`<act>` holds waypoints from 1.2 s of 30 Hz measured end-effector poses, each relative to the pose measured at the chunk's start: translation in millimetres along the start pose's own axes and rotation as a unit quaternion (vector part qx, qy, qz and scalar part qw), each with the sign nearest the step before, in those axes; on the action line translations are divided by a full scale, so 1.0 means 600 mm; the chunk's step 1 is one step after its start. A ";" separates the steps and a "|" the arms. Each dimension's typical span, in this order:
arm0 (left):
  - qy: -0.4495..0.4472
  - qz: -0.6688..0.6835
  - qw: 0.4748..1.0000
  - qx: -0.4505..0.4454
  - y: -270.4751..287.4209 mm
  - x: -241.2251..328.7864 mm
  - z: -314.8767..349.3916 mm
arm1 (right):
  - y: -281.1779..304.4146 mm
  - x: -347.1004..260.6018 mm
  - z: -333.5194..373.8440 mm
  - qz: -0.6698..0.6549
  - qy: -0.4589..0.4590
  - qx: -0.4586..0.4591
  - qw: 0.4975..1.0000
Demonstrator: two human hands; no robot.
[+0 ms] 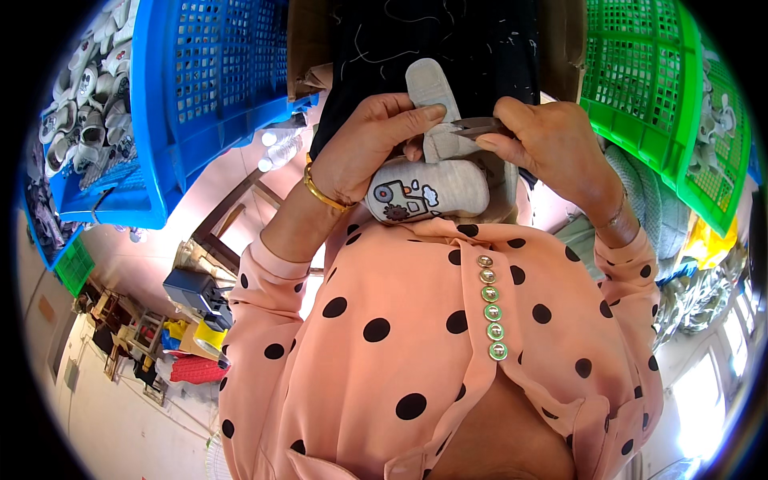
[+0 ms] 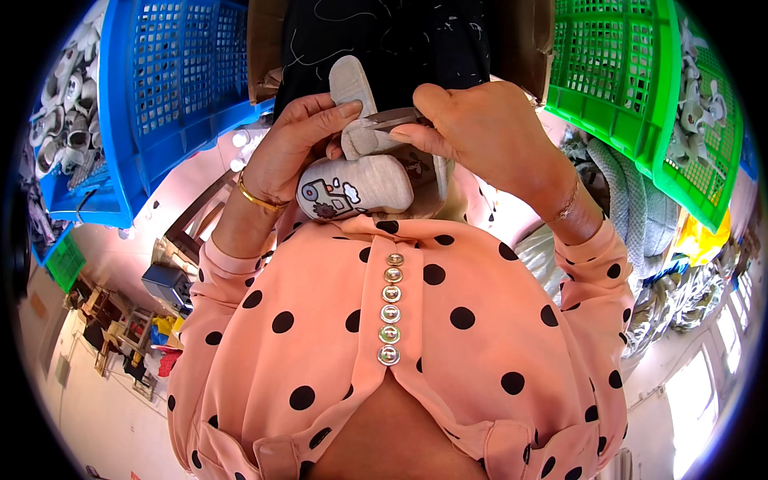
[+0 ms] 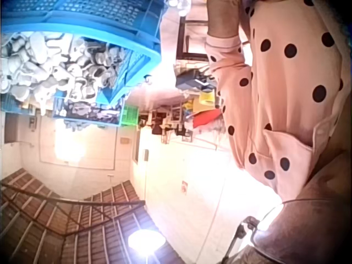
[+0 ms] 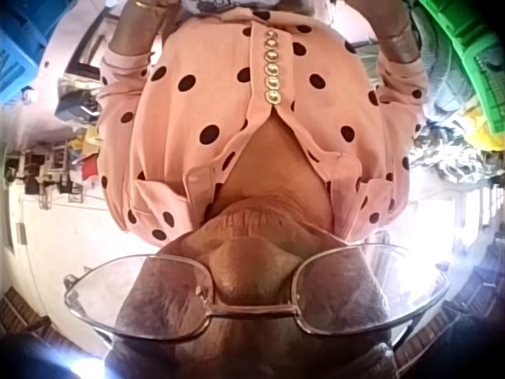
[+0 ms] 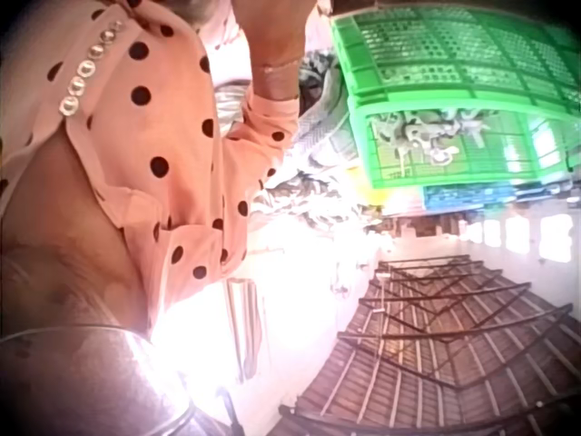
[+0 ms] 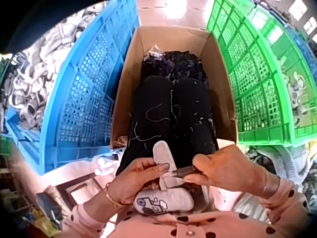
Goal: The person uses a pair of scissors to trim loose threads and excess fabric from the edges of white baby slippers. They handle the slippers one at a time, picking them from a blue crate, performing the trimming, and placing them into a green crate.
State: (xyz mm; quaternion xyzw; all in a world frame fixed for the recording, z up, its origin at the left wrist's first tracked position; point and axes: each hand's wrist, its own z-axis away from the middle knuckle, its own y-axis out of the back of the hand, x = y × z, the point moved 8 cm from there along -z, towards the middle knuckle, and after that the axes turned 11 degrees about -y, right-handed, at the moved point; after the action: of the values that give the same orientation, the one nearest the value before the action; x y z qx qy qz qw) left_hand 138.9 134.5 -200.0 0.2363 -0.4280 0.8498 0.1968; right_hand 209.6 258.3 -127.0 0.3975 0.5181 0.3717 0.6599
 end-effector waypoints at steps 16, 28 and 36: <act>0.003 -0.007 1.000 0.003 0.000 -0.006 -0.002 | -0.016 0.003 -0.003 -0.029 -0.007 -0.020 0.999; -0.033 -0.092 0.995 -0.013 -0.008 0.016 0.001 | 0.010 0.036 -0.004 -0.285 -0.095 0.003 0.954; -0.168 -0.210 0.960 -0.070 -0.051 0.059 0.005 | -0.020 0.023 -0.043 -0.519 -0.208 -0.032 0.828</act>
State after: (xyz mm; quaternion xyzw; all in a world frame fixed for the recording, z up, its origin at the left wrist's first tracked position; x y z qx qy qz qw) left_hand 127.1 153.8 -158.7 0.4462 -0.4539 0.7051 0.3124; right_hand 187.6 269.5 -147.3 0.1162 0.4861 -0.1007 0.8603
